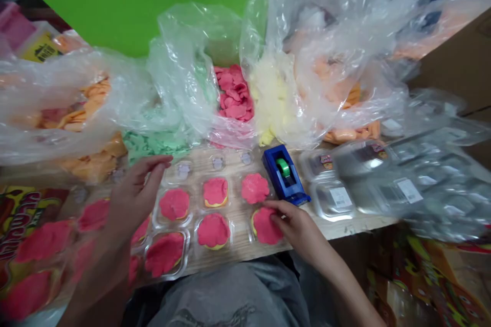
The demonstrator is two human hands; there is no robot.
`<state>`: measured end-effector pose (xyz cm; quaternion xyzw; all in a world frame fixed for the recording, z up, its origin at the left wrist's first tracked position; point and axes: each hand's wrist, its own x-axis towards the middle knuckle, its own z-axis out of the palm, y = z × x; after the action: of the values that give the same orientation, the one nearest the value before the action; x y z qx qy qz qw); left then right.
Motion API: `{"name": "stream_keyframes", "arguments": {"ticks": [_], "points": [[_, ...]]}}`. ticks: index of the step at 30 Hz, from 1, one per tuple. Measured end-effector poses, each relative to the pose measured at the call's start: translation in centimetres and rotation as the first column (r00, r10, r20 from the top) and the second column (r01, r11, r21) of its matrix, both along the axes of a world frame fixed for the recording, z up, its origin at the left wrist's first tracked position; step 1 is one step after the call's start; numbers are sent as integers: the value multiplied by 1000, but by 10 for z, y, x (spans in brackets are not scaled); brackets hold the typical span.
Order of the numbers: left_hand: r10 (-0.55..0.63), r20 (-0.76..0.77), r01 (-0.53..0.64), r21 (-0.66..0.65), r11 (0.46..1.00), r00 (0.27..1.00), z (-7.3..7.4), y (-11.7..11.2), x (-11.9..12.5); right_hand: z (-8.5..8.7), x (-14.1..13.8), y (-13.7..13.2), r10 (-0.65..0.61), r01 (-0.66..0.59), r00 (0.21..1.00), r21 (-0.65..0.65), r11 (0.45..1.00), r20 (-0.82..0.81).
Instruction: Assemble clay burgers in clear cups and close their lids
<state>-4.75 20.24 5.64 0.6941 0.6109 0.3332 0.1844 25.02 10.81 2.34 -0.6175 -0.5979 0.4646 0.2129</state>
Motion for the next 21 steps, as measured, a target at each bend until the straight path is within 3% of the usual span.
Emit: {"name": "stream_keyframes", "arguments": {"ticks": [3,10,14,18,21], "points": [[6,-6,-7,-66,998,1000,-3,-1,3,-6,1,-4,-6,5,1000,38,999,22],[42,-70,-50,-112,992,997,-6,-2,-3,20,-1,0,168,-165,983,37,986,-74],[40,-64,-42,-43,998,997,-1,8,-9,0,-5,-3,128,-143,986,137,980,110],[75,81,-86,132,988,994,15,52,-14,-17,-13,-5,22,-68,981,235,970,192],[118,248,-145,95,985,962,29,110,-17,-6,-21,14,20,-110,965,332,937,262]]}}
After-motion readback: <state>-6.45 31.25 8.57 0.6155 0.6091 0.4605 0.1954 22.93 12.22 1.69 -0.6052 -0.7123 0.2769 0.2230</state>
